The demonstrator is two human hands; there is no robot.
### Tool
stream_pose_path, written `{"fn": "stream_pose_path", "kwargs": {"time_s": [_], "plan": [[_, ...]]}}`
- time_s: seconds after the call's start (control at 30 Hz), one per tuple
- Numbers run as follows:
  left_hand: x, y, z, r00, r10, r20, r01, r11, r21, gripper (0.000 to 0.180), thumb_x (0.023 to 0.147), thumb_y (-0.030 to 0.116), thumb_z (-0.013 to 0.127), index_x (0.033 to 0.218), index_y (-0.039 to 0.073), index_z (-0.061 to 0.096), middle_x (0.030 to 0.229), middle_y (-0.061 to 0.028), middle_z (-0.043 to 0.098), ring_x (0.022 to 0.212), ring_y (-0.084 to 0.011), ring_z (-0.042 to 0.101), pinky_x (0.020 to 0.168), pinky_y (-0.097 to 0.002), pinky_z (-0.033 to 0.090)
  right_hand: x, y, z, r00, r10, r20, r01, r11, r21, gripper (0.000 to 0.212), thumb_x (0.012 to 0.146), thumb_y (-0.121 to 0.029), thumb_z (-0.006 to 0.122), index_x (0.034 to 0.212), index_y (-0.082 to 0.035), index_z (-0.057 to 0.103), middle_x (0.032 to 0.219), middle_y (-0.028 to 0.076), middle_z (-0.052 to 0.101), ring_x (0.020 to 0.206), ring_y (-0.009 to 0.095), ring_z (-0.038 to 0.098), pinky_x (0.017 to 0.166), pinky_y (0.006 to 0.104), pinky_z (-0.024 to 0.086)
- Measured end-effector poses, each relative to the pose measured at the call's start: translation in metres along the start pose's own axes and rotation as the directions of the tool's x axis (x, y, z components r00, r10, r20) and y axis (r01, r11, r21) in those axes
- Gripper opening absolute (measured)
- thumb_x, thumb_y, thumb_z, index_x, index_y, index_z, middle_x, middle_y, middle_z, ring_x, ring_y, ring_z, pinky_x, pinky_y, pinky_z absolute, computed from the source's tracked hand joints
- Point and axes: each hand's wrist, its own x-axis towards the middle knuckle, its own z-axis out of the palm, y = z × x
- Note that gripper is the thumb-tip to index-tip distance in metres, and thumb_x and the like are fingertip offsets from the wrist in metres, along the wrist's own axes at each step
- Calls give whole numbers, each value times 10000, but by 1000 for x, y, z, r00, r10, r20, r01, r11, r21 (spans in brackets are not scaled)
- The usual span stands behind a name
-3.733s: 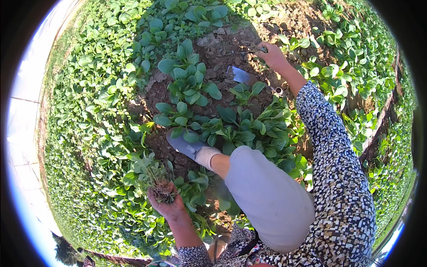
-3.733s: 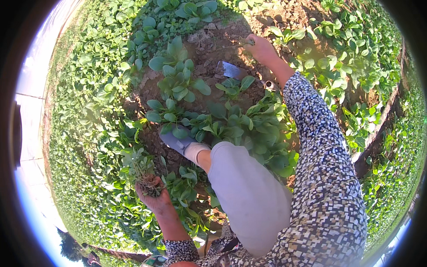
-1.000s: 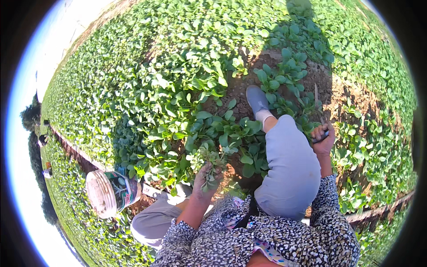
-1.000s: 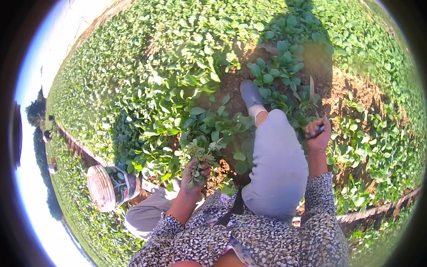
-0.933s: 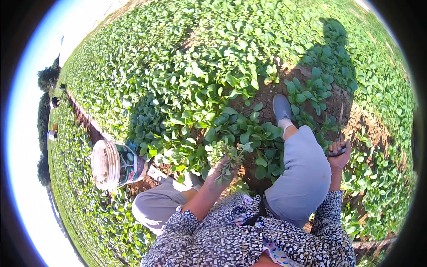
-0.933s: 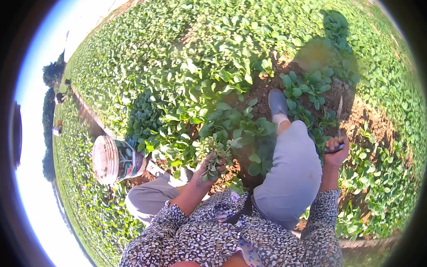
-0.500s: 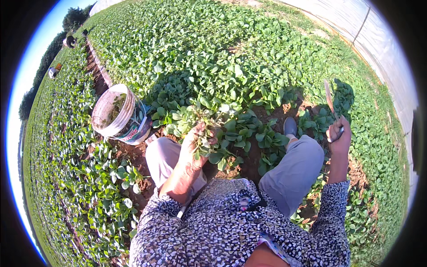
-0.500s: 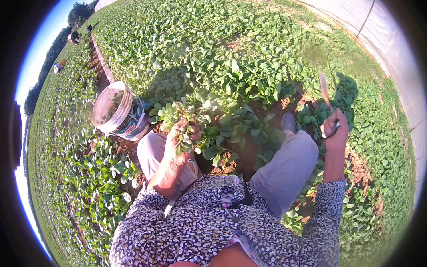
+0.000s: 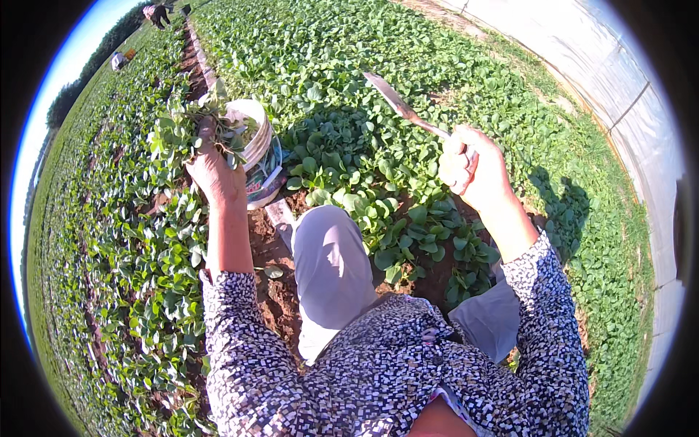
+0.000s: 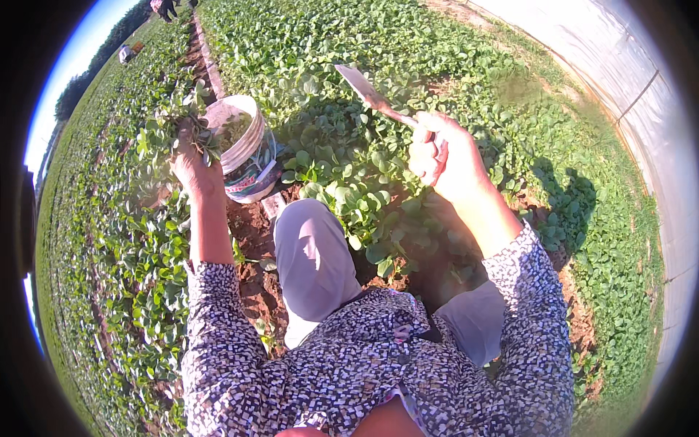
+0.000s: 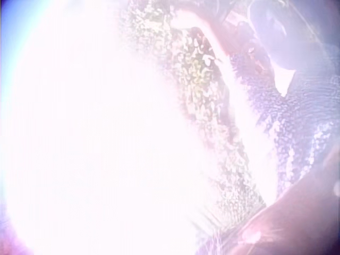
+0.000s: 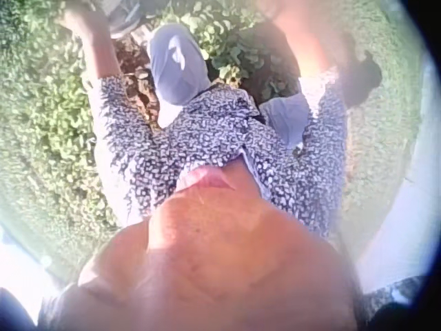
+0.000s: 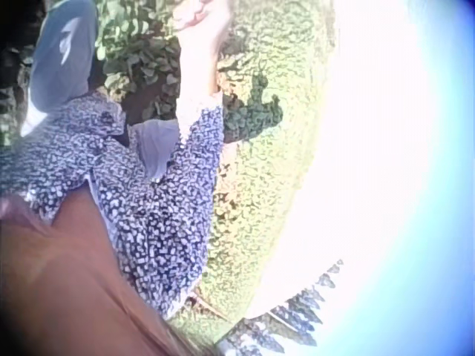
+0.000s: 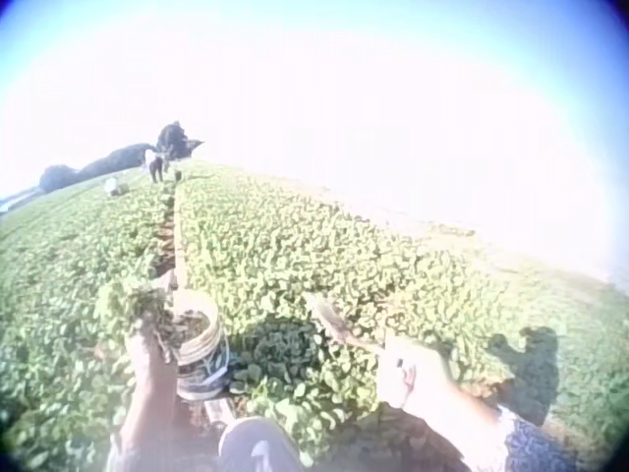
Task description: The person harvests small green plants from a field by pulling them from the soil using a hand trowel and their hands, then places them into a bucket.
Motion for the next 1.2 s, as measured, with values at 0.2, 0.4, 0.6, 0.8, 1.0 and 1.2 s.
{"fn": "stream_pose_path", "kwargs": {"time_s": [0.2,0.4,0.6,0.8,1.0,1.2], "plan": [[130,-48,-40,924,340,176,-381,857,347,242,840,67,668,1071,62,597,896,-58,644,670,-157,586,501,-284,459,-13,26,-29,997,57,-43,-60,996,-68,280,930,-286,514,706,-121,478,527,-28,414,385,106,375,411,272,324],[234,-132,-143,999,13,-31,30,96,995,937,756,498,729,1469,121,252,1258,-176,532,966,-303,594,740,-387,510,-41,41,-84,969,70,-238,-79,996,-28,273,911,-295,535,696,-137,476,524,-41,413,385,94,360,406,265,301],[144,-168,-83,971,-224,81,99,691,716,395,833,200,652,1190,44,582,1099,-68,632,946,-185,610,783,-313,497,-96,3,-128,904,-46,-426,52,999,4,301,899,-264,554,654,-125,449,544,-27,405,435,103,359,447,259,277],[-30,-140,74,650,-418,635,73,866,495,281,946,189,570,1196,67,608,1143,-44,647,999,-141,621,841,-280,465,-163,-20,-164,800,-168,-576,179,983,-37,248,903,-237,559,706,-109,479,566,-10,430,428,107,354,438,257,294],[-79,-207,59,312,-514,799,-439,667,601,248,895,218,619,1100,86,665,932,-65,705,805,-120,644,767,-258,494,-200,-27,-147,715,-314,-624,280,947,-156,252,878,-239,586,689,-103,489,554,-4,427,428,122,370,475,309,338],[-57,-245,43,283,-590,757,-588,516,622,256,857,272,605,1037,108,681,873,-107,699,777,-230,669,742,-321,510,-221,-23,-126,690,-343,-638,326,933,-150,257,905,-235,553,702,-100,473,565,0,411,438,121,352,503,302,344]]}}
